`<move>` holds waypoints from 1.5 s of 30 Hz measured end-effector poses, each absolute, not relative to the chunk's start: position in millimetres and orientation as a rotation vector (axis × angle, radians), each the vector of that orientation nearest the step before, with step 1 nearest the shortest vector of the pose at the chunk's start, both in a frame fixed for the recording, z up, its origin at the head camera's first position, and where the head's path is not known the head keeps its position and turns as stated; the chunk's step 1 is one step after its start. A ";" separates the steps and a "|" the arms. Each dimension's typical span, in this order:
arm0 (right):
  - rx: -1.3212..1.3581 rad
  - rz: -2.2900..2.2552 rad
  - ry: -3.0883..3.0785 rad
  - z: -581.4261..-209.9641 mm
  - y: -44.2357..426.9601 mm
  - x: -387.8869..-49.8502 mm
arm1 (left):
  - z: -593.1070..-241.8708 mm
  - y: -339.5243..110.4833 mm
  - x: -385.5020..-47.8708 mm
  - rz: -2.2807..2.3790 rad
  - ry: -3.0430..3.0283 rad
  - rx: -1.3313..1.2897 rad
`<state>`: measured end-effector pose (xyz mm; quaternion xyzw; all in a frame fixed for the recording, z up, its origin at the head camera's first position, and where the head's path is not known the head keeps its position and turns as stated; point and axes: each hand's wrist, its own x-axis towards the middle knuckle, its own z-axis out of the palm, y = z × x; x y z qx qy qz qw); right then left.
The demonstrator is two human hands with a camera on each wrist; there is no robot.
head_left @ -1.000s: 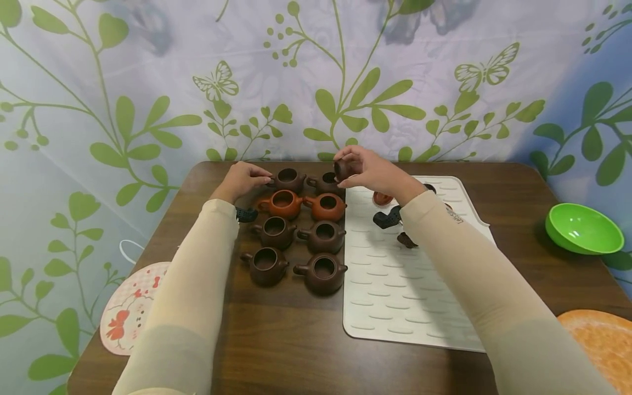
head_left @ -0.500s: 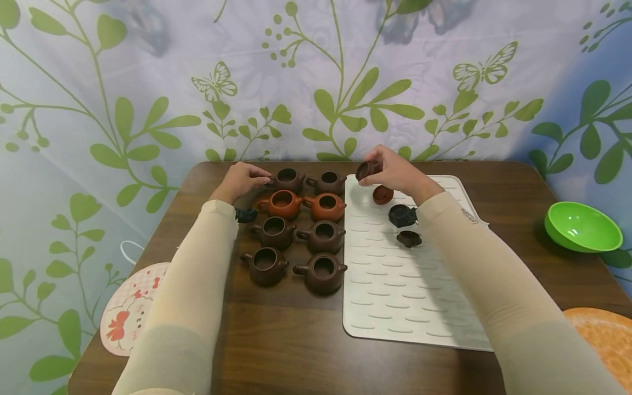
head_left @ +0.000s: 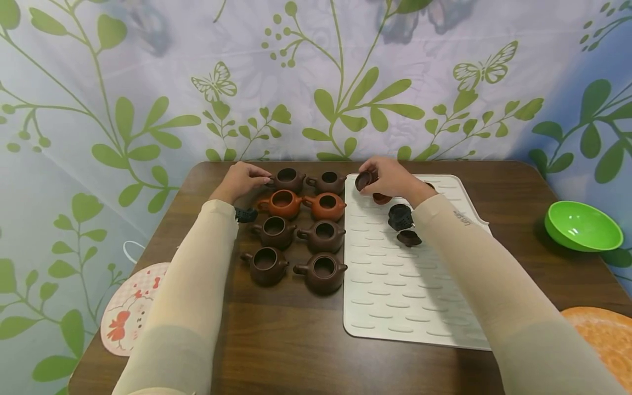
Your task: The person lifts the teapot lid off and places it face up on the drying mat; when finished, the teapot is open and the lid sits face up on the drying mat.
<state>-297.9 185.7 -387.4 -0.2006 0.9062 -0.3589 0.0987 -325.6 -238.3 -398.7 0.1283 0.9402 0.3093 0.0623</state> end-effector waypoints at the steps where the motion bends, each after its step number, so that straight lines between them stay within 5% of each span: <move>1: -0.600 -1.018 2.696 -387.6 184.2 -297.3 | -398.9 -238.4 -325.5 0.934 2.843 0.390; 22: -0.593 -0.783 2.774 -397.6 160.4 -288.2 | -401.4 -237.7 -328.4 0.946 2.836 0.409; 45: -0.663 -0.684 2.843 -343.3 193.2 -275.9 | -374.3 -253.1 -329.3 0.736 2.833 0.550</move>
